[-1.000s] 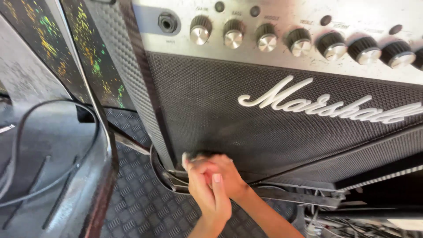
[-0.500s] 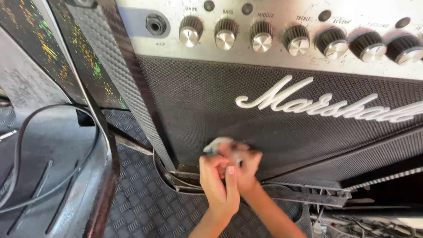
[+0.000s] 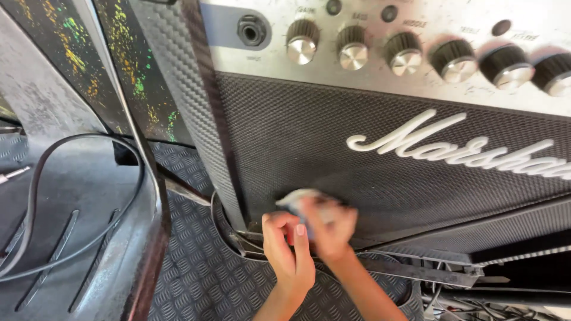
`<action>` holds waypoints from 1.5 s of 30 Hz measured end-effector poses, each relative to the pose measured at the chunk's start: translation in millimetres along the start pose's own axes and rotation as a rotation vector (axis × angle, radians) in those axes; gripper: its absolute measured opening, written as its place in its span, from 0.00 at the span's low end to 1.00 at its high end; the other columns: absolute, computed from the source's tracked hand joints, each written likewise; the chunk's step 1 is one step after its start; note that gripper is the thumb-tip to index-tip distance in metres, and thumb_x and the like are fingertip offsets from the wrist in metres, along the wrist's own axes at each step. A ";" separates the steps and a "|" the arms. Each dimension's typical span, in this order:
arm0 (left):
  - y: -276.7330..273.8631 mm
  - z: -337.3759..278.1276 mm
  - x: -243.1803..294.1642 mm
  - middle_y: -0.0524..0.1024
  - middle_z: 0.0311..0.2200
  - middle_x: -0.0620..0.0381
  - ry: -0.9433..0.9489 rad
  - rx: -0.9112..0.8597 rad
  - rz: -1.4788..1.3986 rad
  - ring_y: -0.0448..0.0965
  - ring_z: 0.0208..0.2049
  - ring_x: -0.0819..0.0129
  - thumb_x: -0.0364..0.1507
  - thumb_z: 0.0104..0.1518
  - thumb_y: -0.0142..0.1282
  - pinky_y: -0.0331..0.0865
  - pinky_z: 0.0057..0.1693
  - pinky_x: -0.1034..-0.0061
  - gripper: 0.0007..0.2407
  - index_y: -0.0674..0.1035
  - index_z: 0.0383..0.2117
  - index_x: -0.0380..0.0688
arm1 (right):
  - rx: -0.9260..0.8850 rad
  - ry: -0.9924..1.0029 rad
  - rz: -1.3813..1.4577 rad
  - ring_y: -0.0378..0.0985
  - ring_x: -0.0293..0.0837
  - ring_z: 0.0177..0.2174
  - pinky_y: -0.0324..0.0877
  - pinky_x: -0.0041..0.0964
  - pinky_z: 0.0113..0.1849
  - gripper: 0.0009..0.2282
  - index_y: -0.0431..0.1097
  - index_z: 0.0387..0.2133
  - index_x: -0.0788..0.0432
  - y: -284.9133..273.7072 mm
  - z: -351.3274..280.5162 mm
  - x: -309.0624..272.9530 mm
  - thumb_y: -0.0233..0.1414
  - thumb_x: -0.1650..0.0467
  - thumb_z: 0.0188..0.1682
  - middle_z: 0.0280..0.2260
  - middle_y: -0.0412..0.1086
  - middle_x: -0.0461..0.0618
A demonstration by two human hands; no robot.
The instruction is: The person is cleaning a Marshall amplifier and its power cable using a damp cloth.
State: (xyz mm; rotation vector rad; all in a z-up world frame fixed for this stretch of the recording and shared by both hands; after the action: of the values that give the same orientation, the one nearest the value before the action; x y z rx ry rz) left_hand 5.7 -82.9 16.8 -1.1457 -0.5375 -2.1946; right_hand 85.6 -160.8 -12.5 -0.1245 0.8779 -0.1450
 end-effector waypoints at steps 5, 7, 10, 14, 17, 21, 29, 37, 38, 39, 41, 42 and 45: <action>-38.4 2.0 -11.9 0.69 0.34 0.55 -0.018 0.057 0.051 0.62 0.28 0.72 0.26 0.60 0.45 0.61 0.36 0.79 0.05 0.72 0.35 0.39 | 0.257 -0.532 -0.504 0.67 0.47 0.33 0.65 0.40 0.37 0.11 0.75 0.40 0.61 2.0 10.5 -30.9 0.63 0.77 0.44 0.38 0.65 0.53; -47.5 6.0 -16.8 0.69 0.35 0.54 -0.033 0.087 0.062 0.63 0.28 0.72 0.23 0.58 0.45 0.62 0.36 0.80 0.04 0.72 0.36 0.39 | 0.485 -0.379 -0.478 0.63 0.48 0.32 0.63 0.41 0.38 0.04 0.74 0.35 0.64 3.0 25.1 -45.2 0.60 0.81 0.51 0.35 0.63 0.52; -52.6 14.5 -20.7 0.69 0.35 0.53 -0.013 0.090 0.061 0.65 0.30 0.70 0.24 0.59 0.45 0.65 0.38 0.79 0.04 0.72 0.36 0.38 | 0.520 -0.522 -0.646 0.67 0.55 0.43 0.69 0.47 0.44 0.20 0.72 0.47 0.54 25.2 29.7 -66.6 0.63 0.85 0.45 0.49 0.59 0.57; -56.9 20.4 -28.2 0.69 0.36 0.52 0.010 0.096 0.017 0.67 0.33 0.68 0.26 0.60 0.43 0.67 0.42 0.76 0.06 0.71 0.37 0.38 | -0.069 -0.130 -0.069 0.73 0.42 0.18 0.70 0.35 0.25 0.05 0.73 0.23 0.65 57.6 7.7 -44.4 0.58 0.72 0.43 0.22 0.76 0.52; -68.8 30.6 -28.1 0.69 0.34 0.53 0.058 0.116 0.061 0.64 0.31 0.69 0.30 0.61 0.42 0.64 0.41 0.76 0.07 0.71 0.36 0.39 | -0.126 -0.500 -0.424 0.71 0.42 0.24 0.65 0.35 0.29 0.12 0.78 0.37 0.58 76.4 5.1 -53.0 0.63 0.69 0.40 0.33 0.75 0.51; -80.6 42.9 -33.5 0.67 0.32 0.54 0.062 0.152 0.048 0.61 0.31 0.68 0.28 0.61 0.42 0.62 0.41 0.76 0.06 0.71 0.35 0.40 | 0.224 -0.768 -0.623 0.65 0.43 0.29 0.60 0.40 0.36 0.17 0.81 0.39 0.55 95.7 44.6 -108.2 0.73 0.75 0.36 0.38 0.71 0.51; -93.2 59.8 -55.8 0.67 0.31 0.53 0.040 0.211 0.008 0.62 0.31 0.68 0.28 0.58 0.42 0.62 0.40 0.76 0.06 0.71 0.33 0.40 | 0.244 -0.685 -0.477 0.62 0.44 0.31 0.63 0.39 0.37 0.16 0.78 0.39 0.58 129.5 19.2 -77.9 0.70 0.80 0.37 0.32 0.66 0.47; -90.5 73.6 -47.3 0.68 0.31 0.52 0.081 0.221 -0.030 0.64 0.32 0.64 0.28 0.57 0.43 0.64 0.44 0.73 0.05 0.71 0.32 0.40 | 0.267 -0.776 -0.695 0.61 0.45 0.24 0.57 0.44 0.35 0.13 0.78 0.37 0.59 122.1 84.2 -155.9 0.70 0.82 0.42 0.27 0.72 0.47; -90.4 74.8 -45.9 0.68 0.31 0.53 0.085 0.212 -0.029 0.64 0.32 0.65 0.28 0.57 0.43 0.63 0.42 0.73 0.05 0.71 0.32 0.40 | 0.315 -0.759 -0.615 0.66 0.49 0.29 0.57 0.46 0.42 0.13 0.76 0.41 0.63 123.7 98.1 -172.4 0.67 0.82 0.44 0.33 0.75 0.56; -90.3 76.4 -44.5 0.68 0.31 0.53 0.092 0.202 -0.028 0.63 0.31 0.65 0.27 0.56 0.43 0.63 0.41 0.74 0.05 0.71 0.32 0.41 | 0.366 -0.743 -0.535 0.71 0.54 0.35 0.56 0.48 0.48 0.14 0.73 0.45 0.66 125.1 112.0 -189.0 0.63 0.83 0.46 0.39 0.79 0.65; -92.4 77.4 -44.2 0.68 0.31 0.53 0.095 0.200 -0.031 0.63 0.32 0.65 0.27 0.56 0.43 0.63 0.42 0.73 0.05 0.71 0.32 0.40 | 0.372 -0.730 -0.499 0.71 0.51 0.34 0.59 0.46 0.49 0.14 0.73 0.46 0.65 128.6 106.1 -184.4 0.63 0.82 0.48 0.38 0.79 0.63; -93.2 77.0 -43.9 0.69 0.31 0.52 0.094 0.201 -0.032 0.63 0.32 0.64 0.27 0.56 0.43 0.63 0.42 0.73 0.05 0.71 0.32 0.40 | 0.372 -0.717 -0.462 0.71 0.49 0.34 0.62 0.43 0.49 0.13 0.72 0.46 0.64 129.8 102.8 -182.1 0.62 0.82 0.50 0.37 0.80 0.61; -91.5 77.9 -41.7 0.69 0.31 0.53 0.065 0.200 -0.024 0.65 0.32 0.65 0.28 0.57 0.43 0.64 0.42 0.74 0.06 0.72 0.33 0.40 | 0.357 -0.768 -0.598 0.65 0.48 0.28 0.64 0.46 0.38 0.16 0.78 0.38 0.61 128.1 64.0 -124.4 0.71 0.82 0.38 0.28 0.68 0.50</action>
State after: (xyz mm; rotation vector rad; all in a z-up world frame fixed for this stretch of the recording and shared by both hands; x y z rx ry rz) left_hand 9.3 44.3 17.5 -0.9642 -0.7275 -2.1353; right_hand 66.3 -9.7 100.6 -0.0932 0.0176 -0.7554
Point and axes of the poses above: each hand's wrist, its own z-axis towards the middle knuckle, its own y-axis out of the palm, x = y × z, the point moved 2 cm from there along z, towards the middle knuckle
